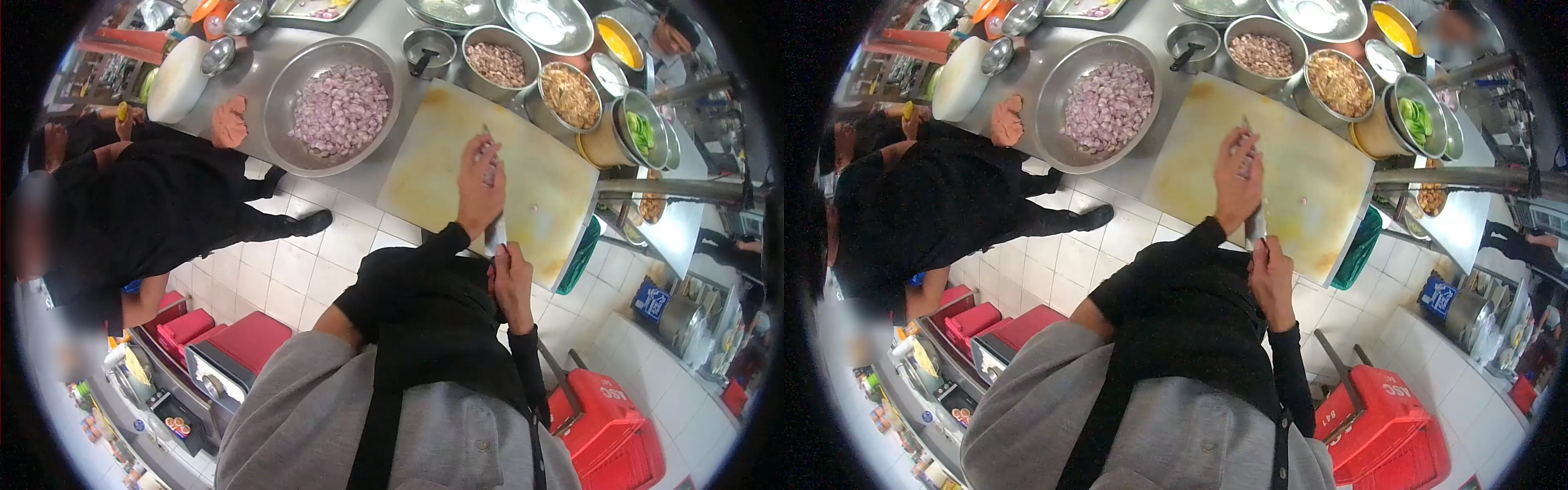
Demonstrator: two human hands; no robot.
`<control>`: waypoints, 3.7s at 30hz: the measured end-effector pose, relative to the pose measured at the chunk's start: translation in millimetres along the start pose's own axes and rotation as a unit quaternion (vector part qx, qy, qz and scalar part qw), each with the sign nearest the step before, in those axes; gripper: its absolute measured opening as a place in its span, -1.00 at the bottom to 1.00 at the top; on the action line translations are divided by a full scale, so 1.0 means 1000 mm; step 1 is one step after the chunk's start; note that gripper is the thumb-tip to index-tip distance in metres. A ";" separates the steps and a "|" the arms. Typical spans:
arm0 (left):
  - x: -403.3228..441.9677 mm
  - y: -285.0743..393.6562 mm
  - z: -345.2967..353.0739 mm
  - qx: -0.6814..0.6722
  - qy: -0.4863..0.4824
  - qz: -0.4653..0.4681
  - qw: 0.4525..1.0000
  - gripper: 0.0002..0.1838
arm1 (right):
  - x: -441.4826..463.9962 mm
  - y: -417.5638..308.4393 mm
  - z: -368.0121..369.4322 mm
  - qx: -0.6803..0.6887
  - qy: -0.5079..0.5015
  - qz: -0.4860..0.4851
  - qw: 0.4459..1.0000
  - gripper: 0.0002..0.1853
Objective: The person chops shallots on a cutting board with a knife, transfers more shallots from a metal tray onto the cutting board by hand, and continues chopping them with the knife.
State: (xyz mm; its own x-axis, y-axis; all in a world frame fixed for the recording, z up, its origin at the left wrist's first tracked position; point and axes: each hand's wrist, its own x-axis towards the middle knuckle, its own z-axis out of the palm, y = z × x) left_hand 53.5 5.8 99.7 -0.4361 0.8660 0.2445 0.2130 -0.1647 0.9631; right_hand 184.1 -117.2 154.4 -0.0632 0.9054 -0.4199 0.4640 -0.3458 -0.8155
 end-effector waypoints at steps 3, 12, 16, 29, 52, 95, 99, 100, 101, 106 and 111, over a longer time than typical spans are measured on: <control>0.055 0.021 -0.052 0.060 0.105 0.110 0.987 -0.62 | 0.018 -0.054 0.021 -0.044 -0.033 -0.121 0.991 -0.74; 0.181 -0.119 -0.244 0.477 0.063 0.042 0.876 -0.49 | 0.125 -0.180 0.113 -0.028 -0.195 -0.101 0.975 -0.65; 0.169 -0.052 -0.264 0.418 -0.074 0.196 0.884 -0.11 | 0.139 -0.170 0.103 0.037 -0.254 -0.071 0.964 -0.66; 0.178 -0.066 -0.288 0.533 -0.108 0.105 0.832 -0.02 | 0.057 -0.129 -0.008 0.151 -0.224 -0.055 0.961 -0.75; -0.053 -0.055 -0.037 0.245 -0.434 0.160 0.852 -0.03 | -0.078 0.143 0.009 0.242 0.207 0.125 0.940 -0.63; 0.103 -0.041 -0.201 0.357 -0.031 0.150 0.921 -0.11 | 0.040 -0.001 0.036 -0.345 0.173 -0.243 0.890 -0.74; 0.023 0.036 -0.164 0.255 -0.135 0.226 0.931 -0.20 | -0.010 -0.007 -0.004 -0.226 0.293 -0.346 0.862 -0.78; 0.006 0.041 -0.170 0.249 -0.163 0.214 0.930 -0.25 | -0.043 -0.011 -0.028 -0.169 0.294 -0.319 0.885 -0.82; -0.013 0.044 -0.179 0.242 -0.196 0.198 0.929 -0.30 | -0.080 -0.014 -0.055 -0.112 0.294 -0.287 0.905 -0.87; -0.057 0.011 -0.200 0.262 -0.200 0.146 0.933 -0.57 | -0.200 -0.013 -0.158 0.005 0.547 -0.146 0.824 -0.59; -0.060 0.001 -0.193 0.254 -0.242 0.136 0.927 -0.67 | -0.156 0.140 -0.228 -0.284 0.652 -0.076 0.699 -0.74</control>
State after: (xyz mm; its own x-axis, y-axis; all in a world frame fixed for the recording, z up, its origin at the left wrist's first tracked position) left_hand -89.4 -137.3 107.5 0.1110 0.9558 0.2722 0.6943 -0.2706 0.6669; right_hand 460.1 -250.8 196.6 0.5373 0.5032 0.6768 0.8388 -0.4026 -0.3666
